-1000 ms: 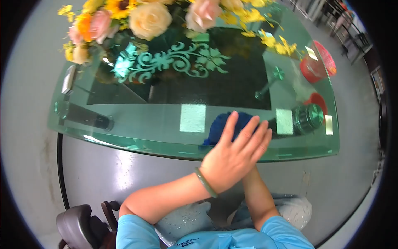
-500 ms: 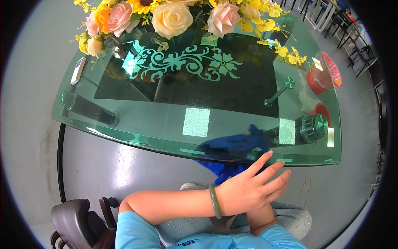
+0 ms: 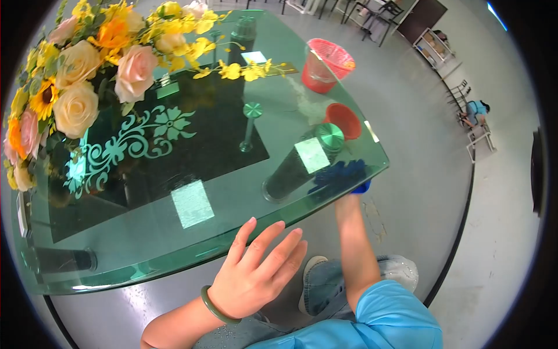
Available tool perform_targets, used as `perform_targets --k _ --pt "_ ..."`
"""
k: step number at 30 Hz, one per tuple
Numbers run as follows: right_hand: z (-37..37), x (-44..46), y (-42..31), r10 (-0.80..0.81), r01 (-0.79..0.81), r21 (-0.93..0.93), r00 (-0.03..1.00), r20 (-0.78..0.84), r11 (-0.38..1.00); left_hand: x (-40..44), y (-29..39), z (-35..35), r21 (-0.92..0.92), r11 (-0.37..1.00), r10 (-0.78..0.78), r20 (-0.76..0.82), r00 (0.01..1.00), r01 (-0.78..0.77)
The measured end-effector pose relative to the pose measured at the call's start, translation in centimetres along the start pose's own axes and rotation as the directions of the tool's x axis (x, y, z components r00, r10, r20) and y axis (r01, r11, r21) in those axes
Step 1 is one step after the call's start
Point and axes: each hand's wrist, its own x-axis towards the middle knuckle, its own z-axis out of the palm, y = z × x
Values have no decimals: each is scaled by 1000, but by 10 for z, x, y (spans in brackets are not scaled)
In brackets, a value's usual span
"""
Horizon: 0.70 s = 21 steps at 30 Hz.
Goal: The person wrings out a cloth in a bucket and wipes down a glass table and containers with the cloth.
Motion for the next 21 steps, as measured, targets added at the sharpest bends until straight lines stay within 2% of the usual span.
perform_targets --k 2,3,4,6,8,9,11,12,13,14,15,16,17,20,21 --pt "-81 76 30 -93 86 55 986 139 995 2 1 1 -30 1000 7 3 1000 -7" --pt "-86 98 10 4 17 192 994 -109 981 1 1 3 -34 999 19 -7 1000 -20" --pt "-83 118 -14 135 -16 339 935 -328 941 1 1 3 -37 999 19 -7 1000 -19" --pt "-82 141 -59 -115 146 136 970 -214 980 0 1 4 -40 999 17 -13 1000 -18" --pt "-27 112 -110 -33 43 170 997 -63 985 -1 -1 3 -31 999 4 11 1000 -4" --pt "-7 102 -119 -35 46 176 997 -65 983 0 -2 1 -27 1000 10 11 1000 -10" --pt "17 94 -129 13 10 -171 990 137 985 4 -3 0 6 999 -49 -16 999 49" --pt "15 92 -123 -4 176 -303 870 493 937 5 -4 -1 13 999 -34 -25 999 34" --pt "13 86 -119 -50 626 -635 729 682 453 6 -3 -1 17 999 -49 -50 998 50" --pt "26 66 -119 98 853 -414 405 909 318 6 -2 0 20 998 -64 -74 995 66" --pt "27 41 -113 351 893 -445 394 849 74 6 -3 1 38 998 -56 -71 996 59" --pt "30 36 -113 393 866 -492 424 816 86 7 -3 2 46 998 -40 -75 996 43" --pt "32 32 -112 356 887 -455 401 844 81 7 -4 4 60 997 -50 -66 997 54" --pt "33 6 -109 345 942 -311 254 904 122 8 -7 6 96 993 -60 -43 997 64" --pt "33 -7 -112 348 948 -264 191 918 176 9 -8 7 114 989 -90 -37 995 93"
